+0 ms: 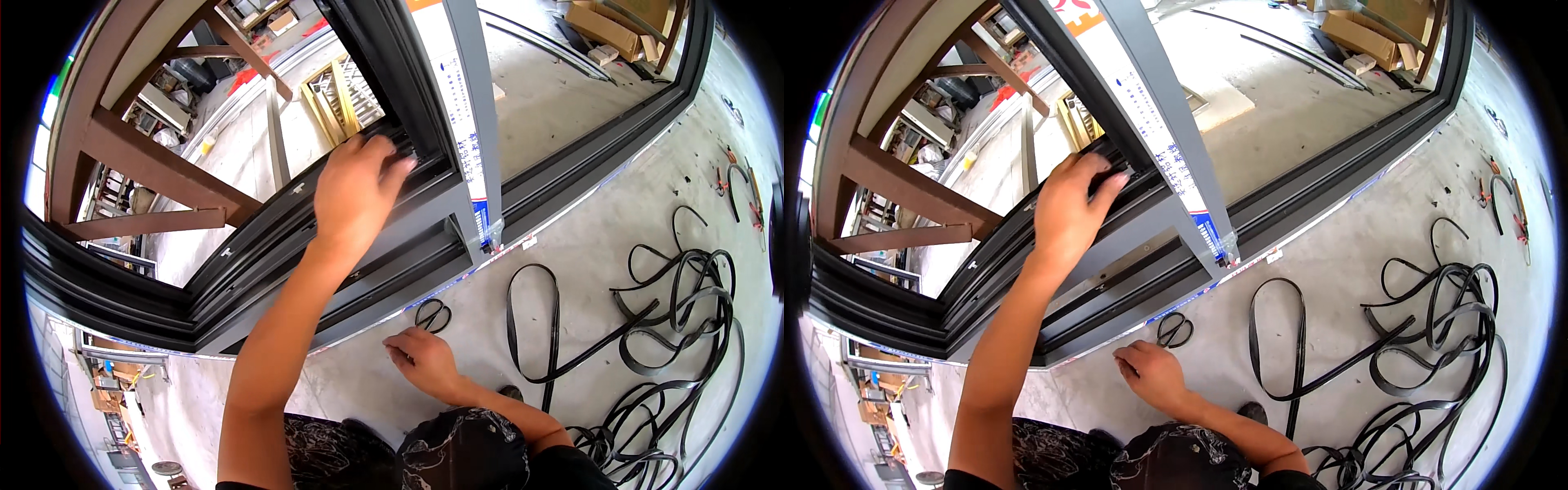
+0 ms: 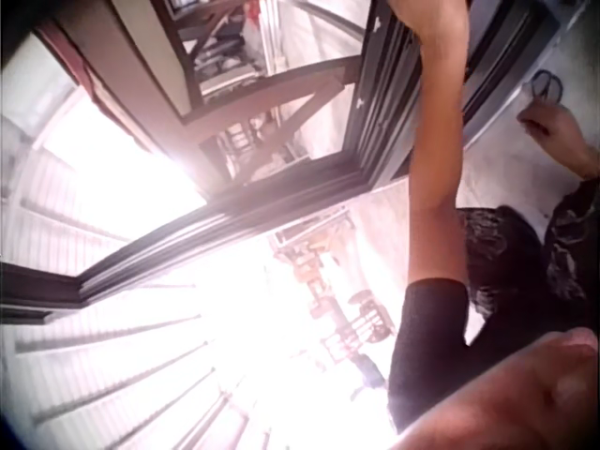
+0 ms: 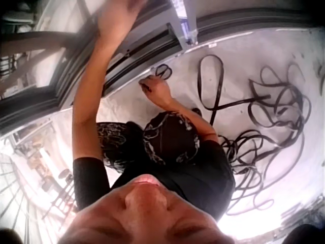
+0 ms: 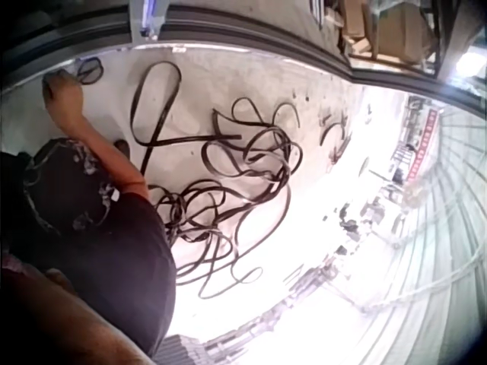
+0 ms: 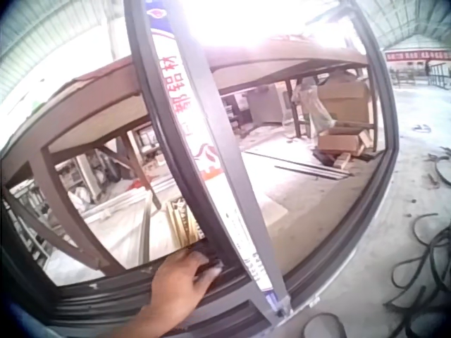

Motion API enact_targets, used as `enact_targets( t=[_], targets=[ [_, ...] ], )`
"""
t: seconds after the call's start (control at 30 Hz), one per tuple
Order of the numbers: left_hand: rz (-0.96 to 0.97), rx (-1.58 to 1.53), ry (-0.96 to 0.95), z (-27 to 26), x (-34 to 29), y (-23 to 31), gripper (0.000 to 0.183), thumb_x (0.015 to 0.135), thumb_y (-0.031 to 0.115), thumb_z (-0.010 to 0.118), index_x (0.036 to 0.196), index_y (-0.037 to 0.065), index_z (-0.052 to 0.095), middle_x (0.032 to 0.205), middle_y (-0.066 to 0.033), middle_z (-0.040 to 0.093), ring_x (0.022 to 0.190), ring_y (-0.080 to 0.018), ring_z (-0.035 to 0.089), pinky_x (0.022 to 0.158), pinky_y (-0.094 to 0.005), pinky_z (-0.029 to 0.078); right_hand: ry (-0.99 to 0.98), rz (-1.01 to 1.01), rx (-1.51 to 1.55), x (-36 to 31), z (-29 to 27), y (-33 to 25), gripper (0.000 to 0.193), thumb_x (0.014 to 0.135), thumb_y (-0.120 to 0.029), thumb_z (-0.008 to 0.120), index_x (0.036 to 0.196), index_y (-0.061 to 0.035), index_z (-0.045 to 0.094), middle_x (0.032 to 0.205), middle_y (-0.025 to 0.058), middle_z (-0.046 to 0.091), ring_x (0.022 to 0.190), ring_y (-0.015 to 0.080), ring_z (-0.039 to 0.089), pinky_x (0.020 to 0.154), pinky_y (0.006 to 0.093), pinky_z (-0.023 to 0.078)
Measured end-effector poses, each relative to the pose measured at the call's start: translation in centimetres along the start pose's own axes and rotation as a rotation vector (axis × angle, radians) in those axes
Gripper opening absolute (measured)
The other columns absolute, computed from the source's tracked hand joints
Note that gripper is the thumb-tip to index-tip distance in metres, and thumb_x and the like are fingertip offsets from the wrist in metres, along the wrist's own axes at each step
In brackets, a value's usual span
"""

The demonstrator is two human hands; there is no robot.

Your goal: The person fits a rubber seal into a window frame, places a decorative metal grid into the frame, and applies sealant with a caulking gun around the edges.

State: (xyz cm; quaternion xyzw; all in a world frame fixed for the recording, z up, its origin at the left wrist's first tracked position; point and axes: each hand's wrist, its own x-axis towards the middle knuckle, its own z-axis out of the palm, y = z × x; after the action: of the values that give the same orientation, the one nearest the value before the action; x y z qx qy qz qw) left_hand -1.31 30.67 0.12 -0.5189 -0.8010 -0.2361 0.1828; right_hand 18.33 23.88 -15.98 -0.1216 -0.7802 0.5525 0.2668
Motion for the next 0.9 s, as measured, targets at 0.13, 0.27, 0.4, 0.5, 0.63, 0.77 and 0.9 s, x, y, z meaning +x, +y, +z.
enact_targets(
  t=[0.13, 0.27, 0.4, 0.5, 0.63, 0.77, 0.9],
  targets=[
    [-0.029, 0.078, -0.006, -0.7, -0.4, -0.7, 0.018, 0.081, 0.019, 0.071, 0.081, 0.004, 0.06, 0.078, -0.0137, 0.056, 0.078, -0.0359, 0.058, 0.068, -0.0453, 0.047, -0.01, 0.057, -0.01, -0.2, 0.1, 0.1, 0.013, 0.08, -0.008, 0.069, 0.093, -0.0076, 0.071, 0.08, 0.0076, 0.064, 0.07, 0.0274, 0.063, 0.06, 0.0372, 0.05],
    [0.012, 0.114, 0.082, -0.7, -1.0, -0.9, 0.016, 0.084, 0.016, 0.07, 0.086, 0.002, 0.063, 0.079, -0.0122, 0.059, 0.073, -0.0321, 0.058, 0.067, -0.0417, 0.047, -0.057, 0.105, 0.044, -0.2, 0.1, -0.4, 0.012, 0.082, -0.012, 0.066, 0.093, -0.0088, 0.07, 0.083, 0.0077, 0.064, 0.076, 0.0302, 0.062, 0.065, 0.0402, 0.05],
    [-0.053, 0.027, -0.057, -2.1, -1.5, -1.7, 0.018, 0.082, 0.016, 0.071, 0.085, 0.001, 0.062, 0.08, -0.0121, 0.06, 0.07, -0.0321, 0.058, 0.066, -0.0402, 0.047, -0.077, 0.1, 0.025, -0.1, 0.1, 0.0, 0.012, 0.082, -0.012, 0.066, 0.093, -0.009, 0.07, 0.083, 0.0078, 0.064, 0.076, 0.0301, 0.062, 0.065, 0.0402, 0.05],
    [-0.051, 0.103, 0.015, -2.0, -1.9, -1.6, 0.018, 0.081, 0.016, 0.073, 0.083, 0.002, 0.062, 0.078, -0.0123, 0.058, 0.069, -0.0319, 0.057, 0.065, -0.0402, 0.046, -0.039, 0.09, 0.015, -0.4, 0.4, 0.0, 0.013, 0.081, -0.008, 0.069, 0.094, -0.0074, 0.071, 0.08, 0.0077, 0.064, 0.068, 0.028, 0.062, 0.06, 0.0365, 0.049],
    [-0.08, 0.056, 0.006, -2.4, -2.2, -1.8, 0.016, 0.08, 0.014, 0.073, 0.083, 0.002, 0.063, 0.077, -0.012, 0.059, 0.07, -0.0323, 0.057, 0.065, -0.0402, 0.046, -0.054, 0.084, 0.04, 0.0, 0.7, -0.3, 0.012, 0.081, -0.008, 0.068, 0.093, -0.0075, 0.071, 0.08, 0.0073, 0.064, 0.067, 0.0274, 0.062, 0.059, 0.0359, 0.049],
    [-0.055, 0.138, -0.043, -3.7, -3.1, -3.0, 0.017, 0.08, 0.015, 0.073, 0.083, 0.002, 0.063, 0.078, -0.012, 0.059, 0.071, -0.0323, 0.058, 0.065, -0.04, 0.046, -0.056, 0.075, 0.012, -0.5, 0.5, -0.1, 0.012, 0.082, -0.007, 0.068, 0.093, -0.0077, 0.071, 0.08, 0.0073, 0.064, 0.066, 0.0272, 0.061, 0.059, 0.0356, 0.049],
    [-0.037, 0.121, 0.035, -3.5, -3.3, -2.8, 0.018, 0.08, 0.015, 0.073, 0.084, 0.002, 0.063, 0.078, -0.0126, 0.059, 0.072, -0.0329, 0.058, 0.066, -0.0402, 0.046, -0.069, 0.119, 0.046, -0.3, 1.2, -0.2, 0.012, 0.081, -0.007, 0.068, 0.093, -0.0078, 0.071, 0.08, 0.0076, 0.064, 0.067, 0.0271, 0.061, 0.06, 0.0356, 0.049]
  ],
)
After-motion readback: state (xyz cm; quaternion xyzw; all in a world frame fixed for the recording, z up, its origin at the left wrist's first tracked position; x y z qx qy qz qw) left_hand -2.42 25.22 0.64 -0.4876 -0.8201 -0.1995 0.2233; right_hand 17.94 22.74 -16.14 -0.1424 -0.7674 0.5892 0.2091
